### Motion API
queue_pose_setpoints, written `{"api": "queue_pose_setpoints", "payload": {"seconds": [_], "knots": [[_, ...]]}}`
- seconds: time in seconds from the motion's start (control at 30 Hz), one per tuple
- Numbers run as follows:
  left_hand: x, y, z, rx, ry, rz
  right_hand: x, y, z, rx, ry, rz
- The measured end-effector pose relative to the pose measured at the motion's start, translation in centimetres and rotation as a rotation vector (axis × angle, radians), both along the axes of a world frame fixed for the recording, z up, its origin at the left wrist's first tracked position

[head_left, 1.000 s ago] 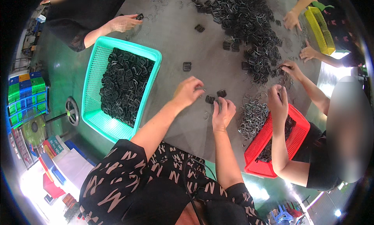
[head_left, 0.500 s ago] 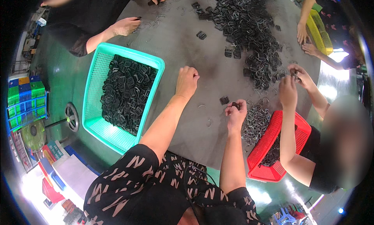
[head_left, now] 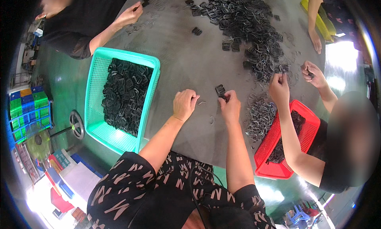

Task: The person sits at a table with others and assembles small black plastic components by hand. They pick up the parts, connect them, and place the finished items into a red basket, while also sorting loose pieces on the table.

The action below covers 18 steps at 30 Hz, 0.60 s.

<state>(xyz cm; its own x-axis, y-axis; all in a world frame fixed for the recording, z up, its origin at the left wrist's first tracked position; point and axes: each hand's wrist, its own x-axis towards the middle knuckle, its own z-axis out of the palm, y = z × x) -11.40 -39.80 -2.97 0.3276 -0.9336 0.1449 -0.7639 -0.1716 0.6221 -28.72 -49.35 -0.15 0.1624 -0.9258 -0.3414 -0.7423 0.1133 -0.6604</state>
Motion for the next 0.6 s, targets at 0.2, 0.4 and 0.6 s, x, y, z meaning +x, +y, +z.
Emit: {"api": "queue_pose_setpoints", "payload": {"seconds": [0.2, 0.4, 0.6], "knots": [[-2.9, -6.9, 2.6, 0.137, 0.063, -0.312, -0.2, 1.3, -0.8, -0.004, -0.39, -0.319], [-4.4, -7.9, 2.8, 0.273, 0.864, -0.071, -0.1, 2.4, 2.1, -0.334, -0.337, -0.301], [-1.4, -4.0, 5.5, 0.089, 2.131, 0.409, 3.2, 6.7, 5.1, -0.61, -0.288, -0.008]]}}
